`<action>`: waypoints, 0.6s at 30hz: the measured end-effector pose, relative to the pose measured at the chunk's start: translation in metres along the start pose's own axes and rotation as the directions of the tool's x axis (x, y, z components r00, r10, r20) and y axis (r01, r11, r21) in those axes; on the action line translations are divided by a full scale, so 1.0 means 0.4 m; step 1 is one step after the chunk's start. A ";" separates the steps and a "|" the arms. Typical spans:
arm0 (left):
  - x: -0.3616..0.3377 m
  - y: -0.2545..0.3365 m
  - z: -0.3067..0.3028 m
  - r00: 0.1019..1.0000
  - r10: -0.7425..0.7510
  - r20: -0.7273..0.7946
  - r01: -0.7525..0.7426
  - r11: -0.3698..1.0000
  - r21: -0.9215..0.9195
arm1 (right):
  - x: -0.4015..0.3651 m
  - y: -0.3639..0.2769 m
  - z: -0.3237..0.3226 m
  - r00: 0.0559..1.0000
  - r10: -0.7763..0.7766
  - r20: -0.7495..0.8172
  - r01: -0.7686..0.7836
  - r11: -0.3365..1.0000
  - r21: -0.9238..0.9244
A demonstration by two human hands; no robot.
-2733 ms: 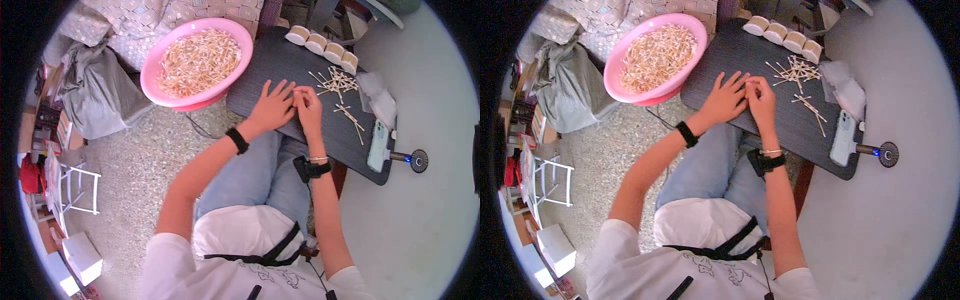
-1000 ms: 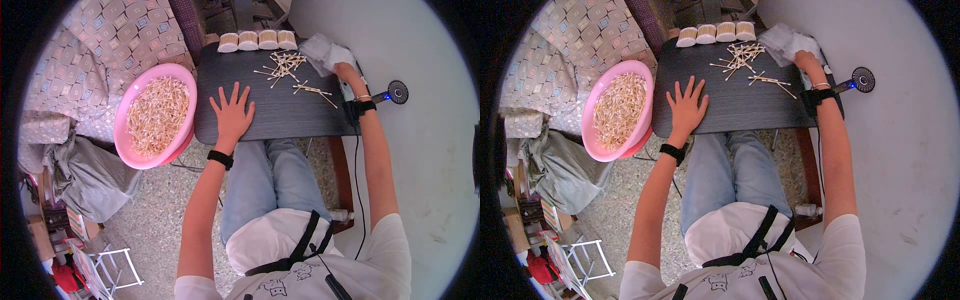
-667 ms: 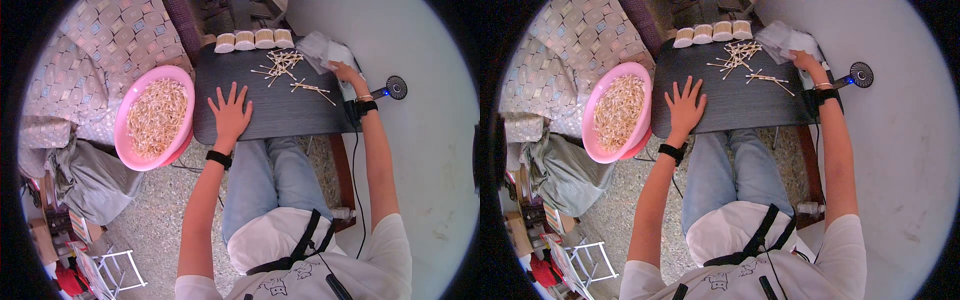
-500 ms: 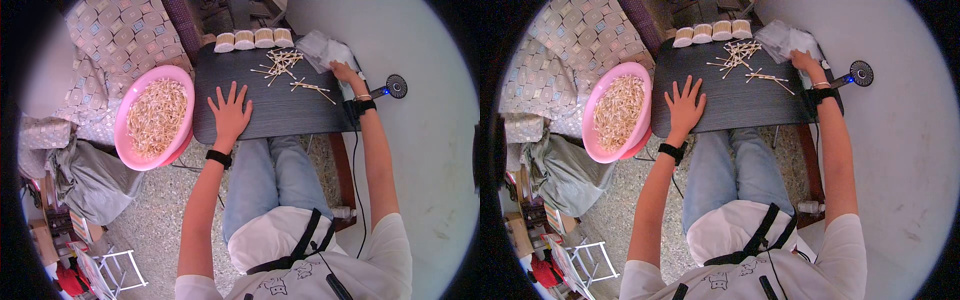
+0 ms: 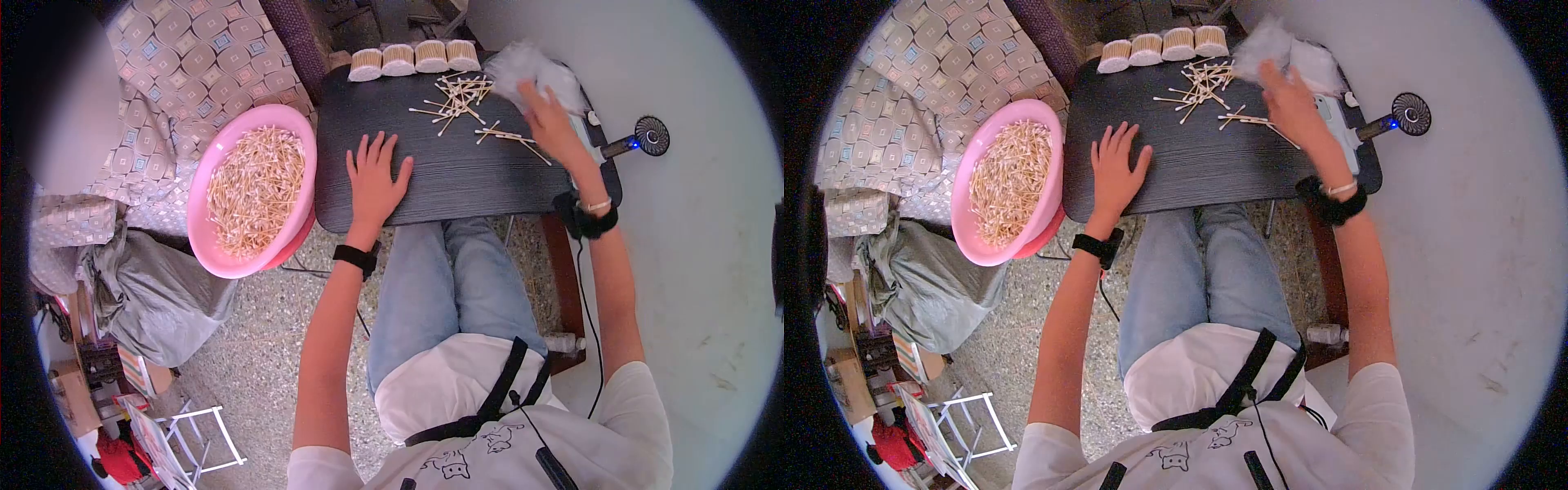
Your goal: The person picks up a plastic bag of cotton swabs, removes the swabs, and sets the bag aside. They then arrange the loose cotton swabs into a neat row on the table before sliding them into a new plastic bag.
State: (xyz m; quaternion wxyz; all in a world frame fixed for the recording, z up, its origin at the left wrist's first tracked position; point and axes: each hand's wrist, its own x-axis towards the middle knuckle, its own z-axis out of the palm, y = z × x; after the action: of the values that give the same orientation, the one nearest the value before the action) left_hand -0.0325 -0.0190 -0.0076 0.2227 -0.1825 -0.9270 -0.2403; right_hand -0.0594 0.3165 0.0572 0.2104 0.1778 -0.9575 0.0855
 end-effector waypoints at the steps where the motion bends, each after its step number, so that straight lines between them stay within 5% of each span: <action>1: 0.003 -0.006 -0.006 1.000 0.022 -0.021 -0.024 0.993 -0.114 | -0.011 -0.064 -0.015 0.996 -0.069 -0.061 0.074 0.994 0.076; 3: 0.014 -0.009 -0.028 0.996 0.057 -0.070 -0.077 0.940 -0.332 | -0.030 -0.175 -0.038 0.984 -0.148 -0.098 0.165 0.965 0.202; 8: 0.007 0.111 -0.096 0.964 -0.256 0.075 0.207 0.541 -0.815 | -0.085 -0.348 -0.053 0.980 -0.197 0.035 0.171 0.915 0.366; 9: 0.006 0.128 -0.102 0.944 -0.301 0.137 0.259 0.412 -0.874 | -0.094 -0.362 -0.052 0.975 -0.213 0.060 0.174 0.905 0.389; 12: 0.006 0.123 -0.107 0.896 -0.324 0.302 0.422 0.418 -0.804 | -0.100 -0.375 -0.045 0.962 -0.250 0.108 0.174 0.870 0.462; 15: -0.005 0.135 -0.120 0.897 -0.340 0.281 0.386 0.294 -0.874 | -0.106 -0.375 -0.042 0.998 -0.049 -0.026 0.055 0.808 0.586; 18: -0.018 0.145 -0.141 0.888 -0.309 0.340 0.427 0.285 -0.858 | -0.118 -0.377 -0.028 0.917 0.302 0.262 -0.369 0.388 0.845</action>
State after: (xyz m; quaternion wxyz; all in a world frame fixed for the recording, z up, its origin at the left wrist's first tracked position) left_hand 0.0175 -0.0029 0.0542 -0.0276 -0.0685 -0.6627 -0.7453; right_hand 0.0417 0.1944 0.0601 0.0351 0.0661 -0.7956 0.6012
